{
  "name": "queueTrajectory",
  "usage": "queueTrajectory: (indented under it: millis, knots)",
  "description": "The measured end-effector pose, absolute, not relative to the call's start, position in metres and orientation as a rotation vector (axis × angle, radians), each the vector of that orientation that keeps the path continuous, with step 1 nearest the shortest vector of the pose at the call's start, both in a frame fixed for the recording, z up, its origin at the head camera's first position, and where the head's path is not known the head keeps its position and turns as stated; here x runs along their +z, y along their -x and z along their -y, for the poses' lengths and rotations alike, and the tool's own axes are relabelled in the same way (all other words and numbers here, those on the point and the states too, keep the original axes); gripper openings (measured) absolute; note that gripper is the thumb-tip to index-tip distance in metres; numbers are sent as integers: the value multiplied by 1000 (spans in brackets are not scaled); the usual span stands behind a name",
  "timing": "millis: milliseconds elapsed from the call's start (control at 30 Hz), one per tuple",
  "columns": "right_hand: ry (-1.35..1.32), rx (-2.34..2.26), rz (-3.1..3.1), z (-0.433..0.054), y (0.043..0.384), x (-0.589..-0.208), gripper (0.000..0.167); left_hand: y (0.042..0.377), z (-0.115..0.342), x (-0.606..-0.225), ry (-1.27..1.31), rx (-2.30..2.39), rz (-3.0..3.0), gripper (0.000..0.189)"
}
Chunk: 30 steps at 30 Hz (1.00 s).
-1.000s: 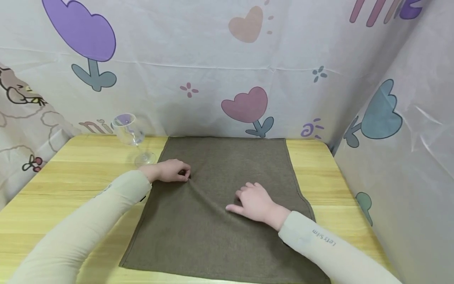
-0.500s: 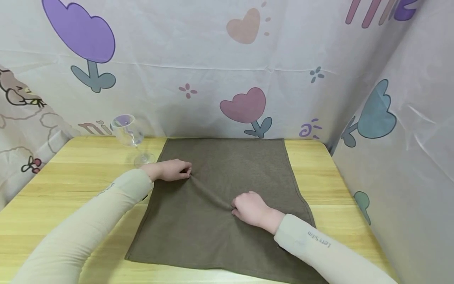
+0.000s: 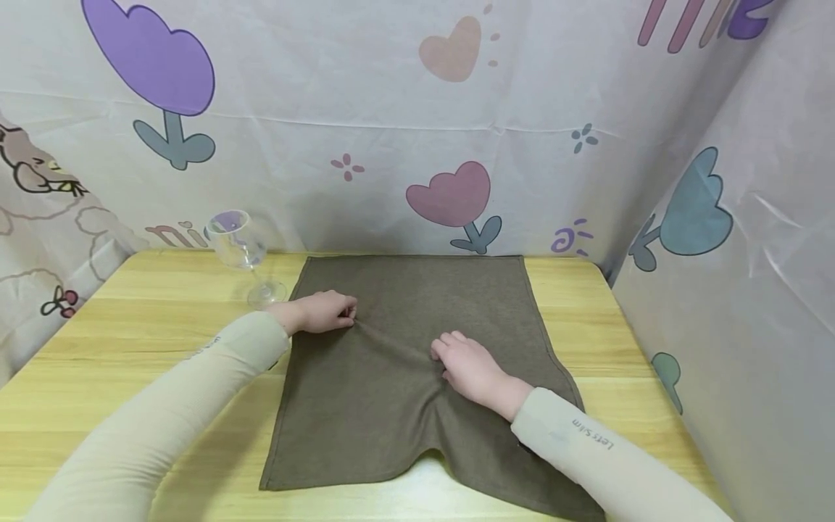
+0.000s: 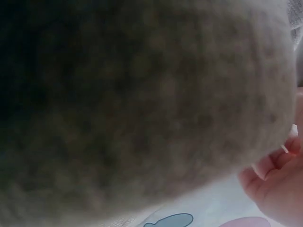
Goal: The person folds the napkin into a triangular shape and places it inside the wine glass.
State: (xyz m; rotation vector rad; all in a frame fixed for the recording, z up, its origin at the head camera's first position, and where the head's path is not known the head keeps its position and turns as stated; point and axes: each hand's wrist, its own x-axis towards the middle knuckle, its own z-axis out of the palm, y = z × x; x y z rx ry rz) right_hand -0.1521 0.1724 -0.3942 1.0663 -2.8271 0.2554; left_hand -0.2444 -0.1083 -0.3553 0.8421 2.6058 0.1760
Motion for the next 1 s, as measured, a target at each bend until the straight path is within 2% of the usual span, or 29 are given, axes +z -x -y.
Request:
queueTrajectory:
  millis: [300, 667, 800, 1000]
  knots:
    - [-1225, 170, 2646, -174, 153, -399, 33, 247, 102, -367, -863, 21, -2708, 14]
    - [-1311, 152, 2705, -178, 156, -399, 15, 244, 103, -368, -946, -119, -2725, 12]
    - [-1311, 140, 2721, -175, 157, -396, 4, 245, 109, -362, -911, -108, -2657, 20]
    - [-1240, 17, 2814, -165, 150, -387, 35, 244, 113, -352, -785, -39, -2500, 24]
